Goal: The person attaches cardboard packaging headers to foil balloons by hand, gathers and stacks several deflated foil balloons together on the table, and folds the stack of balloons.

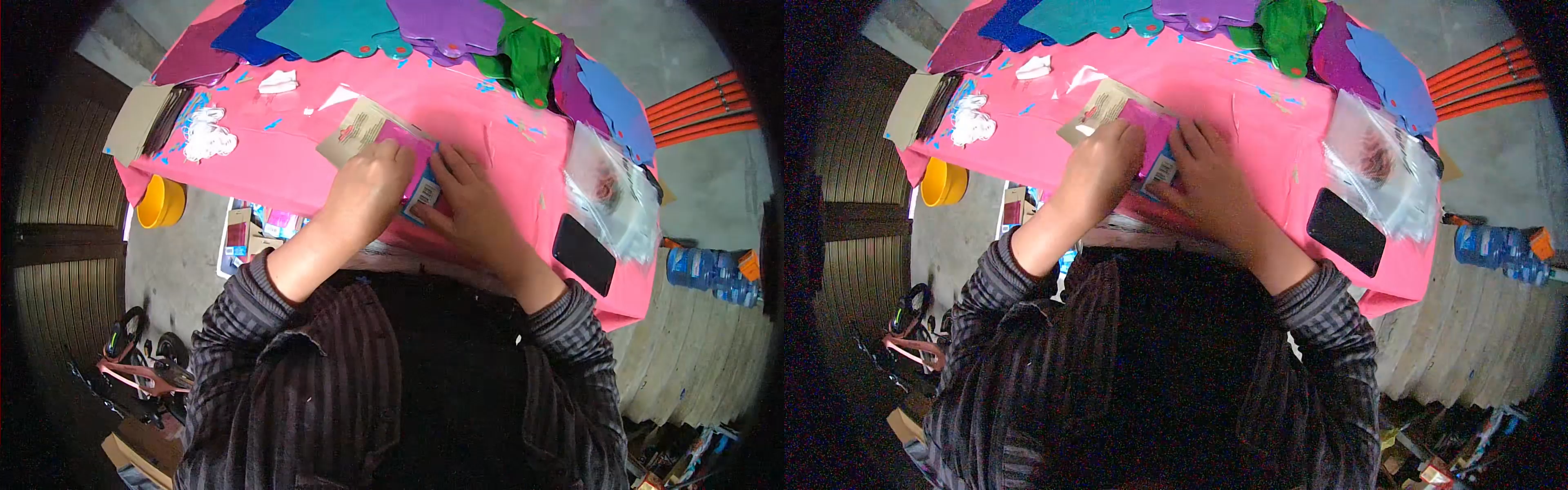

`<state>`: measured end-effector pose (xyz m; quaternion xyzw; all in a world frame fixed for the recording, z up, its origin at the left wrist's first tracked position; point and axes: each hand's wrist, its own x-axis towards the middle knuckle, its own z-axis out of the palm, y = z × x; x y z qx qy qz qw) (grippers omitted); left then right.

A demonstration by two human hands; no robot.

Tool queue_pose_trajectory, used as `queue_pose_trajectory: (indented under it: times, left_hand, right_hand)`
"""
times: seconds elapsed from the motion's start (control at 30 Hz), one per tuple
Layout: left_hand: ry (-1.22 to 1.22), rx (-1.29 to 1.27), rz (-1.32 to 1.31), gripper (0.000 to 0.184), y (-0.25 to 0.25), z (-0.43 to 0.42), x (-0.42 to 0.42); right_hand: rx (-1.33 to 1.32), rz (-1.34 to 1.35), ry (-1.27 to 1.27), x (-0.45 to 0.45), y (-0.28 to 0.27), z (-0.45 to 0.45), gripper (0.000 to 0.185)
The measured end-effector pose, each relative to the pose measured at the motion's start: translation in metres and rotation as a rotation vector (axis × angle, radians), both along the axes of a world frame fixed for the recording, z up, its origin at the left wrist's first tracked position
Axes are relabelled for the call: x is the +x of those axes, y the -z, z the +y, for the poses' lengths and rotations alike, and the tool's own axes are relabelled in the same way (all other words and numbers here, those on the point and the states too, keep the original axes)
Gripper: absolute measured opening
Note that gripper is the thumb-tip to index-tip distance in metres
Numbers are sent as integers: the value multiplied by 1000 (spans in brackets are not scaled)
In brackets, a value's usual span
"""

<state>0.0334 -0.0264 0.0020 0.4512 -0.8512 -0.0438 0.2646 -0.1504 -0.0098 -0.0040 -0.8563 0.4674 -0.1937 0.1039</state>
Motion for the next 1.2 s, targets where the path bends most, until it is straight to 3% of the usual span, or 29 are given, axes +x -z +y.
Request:
queue_pose_trajectory:
  times: [0.27, 0.5, 1.2]
  left_hand:
    - [11, -23, -72, 13, -2, -4, 3]
    - [-5, 25, 50, 9, 5, -6, 13]
    - [-95, -4, -11, 10, 5, 0, 16]
  right_hand:
    - [45, 4, -15, 8, 0, -9, 67]
    - [82, -95, -10, -1, 3, -6, 69]
    - [53, 35, -83, -6, -10, -2, 64]
